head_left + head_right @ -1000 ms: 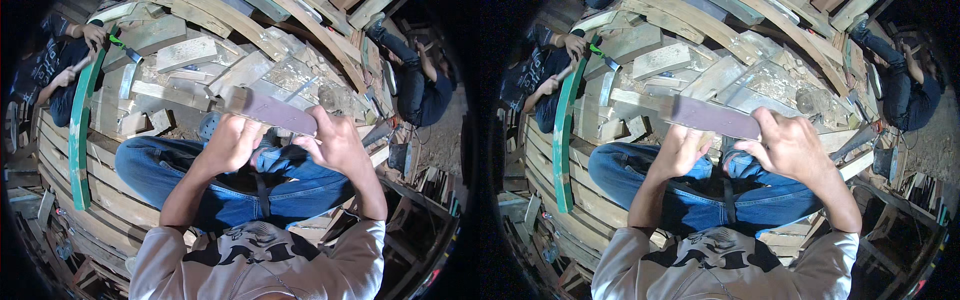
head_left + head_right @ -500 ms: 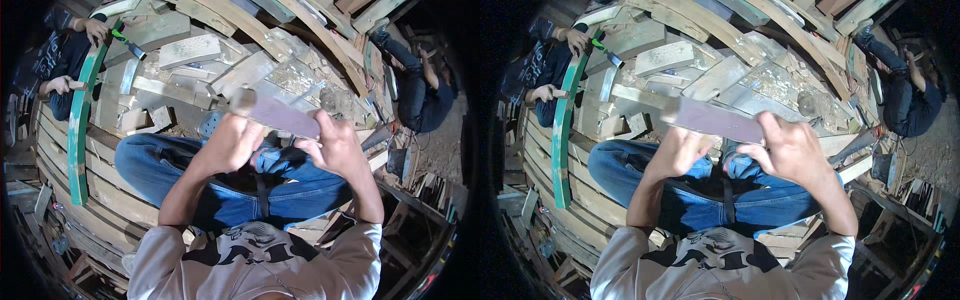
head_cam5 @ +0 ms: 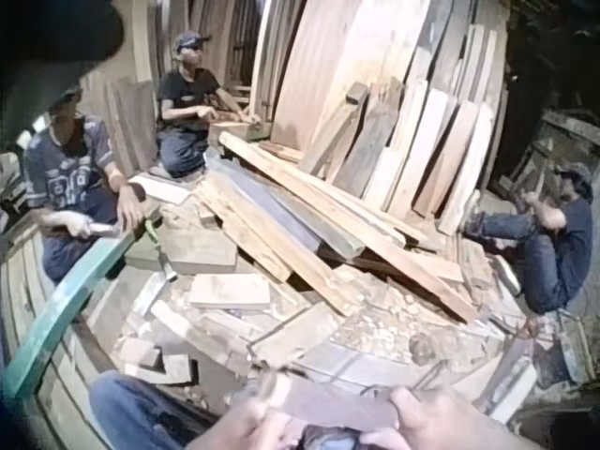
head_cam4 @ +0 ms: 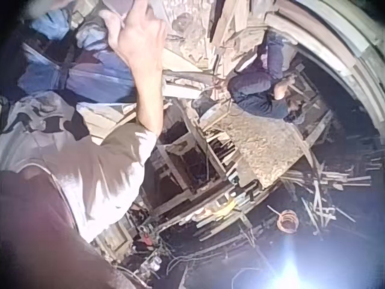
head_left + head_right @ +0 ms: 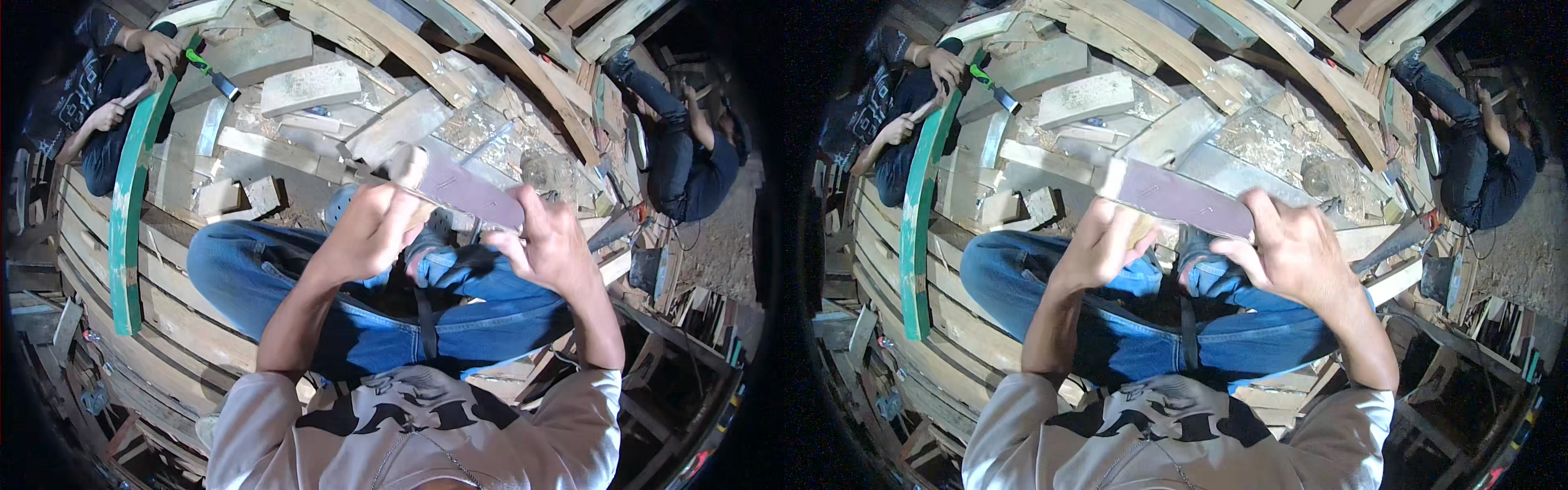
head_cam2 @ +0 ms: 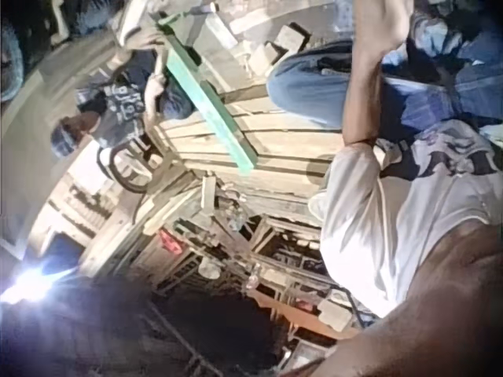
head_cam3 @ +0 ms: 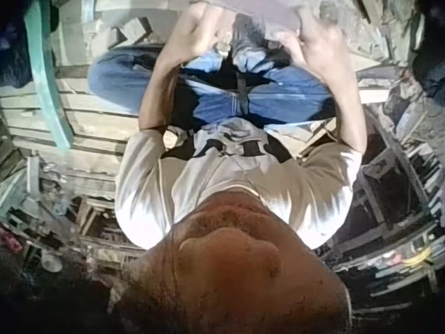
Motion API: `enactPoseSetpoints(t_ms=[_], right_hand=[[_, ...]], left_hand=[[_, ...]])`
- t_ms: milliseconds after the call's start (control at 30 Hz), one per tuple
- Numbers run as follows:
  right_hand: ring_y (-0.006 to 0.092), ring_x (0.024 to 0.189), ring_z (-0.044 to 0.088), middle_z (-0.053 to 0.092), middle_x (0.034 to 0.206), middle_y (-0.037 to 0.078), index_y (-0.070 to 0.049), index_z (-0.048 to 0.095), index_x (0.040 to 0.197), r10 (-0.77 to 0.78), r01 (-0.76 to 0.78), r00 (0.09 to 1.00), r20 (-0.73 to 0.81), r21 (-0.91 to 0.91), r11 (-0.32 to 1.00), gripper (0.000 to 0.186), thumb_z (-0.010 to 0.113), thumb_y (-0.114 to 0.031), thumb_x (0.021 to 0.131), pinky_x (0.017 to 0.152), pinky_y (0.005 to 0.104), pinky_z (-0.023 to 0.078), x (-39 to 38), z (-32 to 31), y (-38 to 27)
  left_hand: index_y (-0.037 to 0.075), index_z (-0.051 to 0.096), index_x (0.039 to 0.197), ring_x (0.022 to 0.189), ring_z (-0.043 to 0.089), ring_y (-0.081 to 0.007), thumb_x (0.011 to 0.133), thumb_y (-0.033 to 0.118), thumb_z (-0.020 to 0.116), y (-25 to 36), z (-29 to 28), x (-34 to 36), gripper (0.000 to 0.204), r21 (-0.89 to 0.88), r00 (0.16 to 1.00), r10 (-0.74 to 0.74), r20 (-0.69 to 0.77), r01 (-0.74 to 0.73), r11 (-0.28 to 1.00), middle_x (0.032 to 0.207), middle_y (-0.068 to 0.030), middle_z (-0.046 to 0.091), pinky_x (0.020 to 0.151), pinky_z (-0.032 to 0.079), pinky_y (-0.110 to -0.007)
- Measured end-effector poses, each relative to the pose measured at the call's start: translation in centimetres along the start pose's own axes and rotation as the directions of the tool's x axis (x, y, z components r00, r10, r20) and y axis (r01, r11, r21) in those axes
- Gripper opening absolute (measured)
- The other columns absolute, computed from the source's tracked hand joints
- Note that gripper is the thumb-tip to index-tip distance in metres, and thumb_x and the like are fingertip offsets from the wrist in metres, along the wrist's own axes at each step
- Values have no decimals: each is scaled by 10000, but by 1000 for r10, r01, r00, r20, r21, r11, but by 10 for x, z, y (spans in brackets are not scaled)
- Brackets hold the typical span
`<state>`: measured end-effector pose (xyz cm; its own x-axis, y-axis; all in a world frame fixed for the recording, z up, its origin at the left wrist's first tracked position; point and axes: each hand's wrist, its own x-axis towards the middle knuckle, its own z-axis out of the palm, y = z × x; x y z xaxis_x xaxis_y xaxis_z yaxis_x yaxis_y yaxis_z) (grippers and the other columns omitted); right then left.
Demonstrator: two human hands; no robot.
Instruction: The person shapes a wooden handle by rubbing it with a sanding block and using a chisel to carve the end.
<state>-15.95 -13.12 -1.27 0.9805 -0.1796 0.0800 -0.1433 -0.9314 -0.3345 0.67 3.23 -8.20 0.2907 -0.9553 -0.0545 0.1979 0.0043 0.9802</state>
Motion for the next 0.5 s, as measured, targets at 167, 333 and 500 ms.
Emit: enactPoseSetpoints(t_ms=[167,333,500], right_hand=[[325,535,599,567,602,140,2,517,954,20,-20,999,25,25,999,426,670,-369,813,479,397,465,6,-3,-8],[326,527,597,563,603,151,-1,498,973,44,-46,997,58,28,999,443,678,-369,805,473,401,464,13,-3,-17],[310,488,579,557,595,118,-9,492,935,-33,33,998,-49,-2,999,419,665,-372,820,435,387,436,-1,5,0]], left_hand=[[-18,498,936,539,426,-66,992,201,316,3,-13,-5,290,173,989,-131,73,117,978,647,-12,465,459,330,-212],[-13,523,897,519,411,-63,1000,219,316,-13,5,0,328,194,991,124,-52,-112,975,607,1,451,450,322,-217],[-8,515,958,534,414,-65,1007,240,329,-7,0,1,314,157,1000,7,5,-8,988,627,-6,462,465,330,-217]])
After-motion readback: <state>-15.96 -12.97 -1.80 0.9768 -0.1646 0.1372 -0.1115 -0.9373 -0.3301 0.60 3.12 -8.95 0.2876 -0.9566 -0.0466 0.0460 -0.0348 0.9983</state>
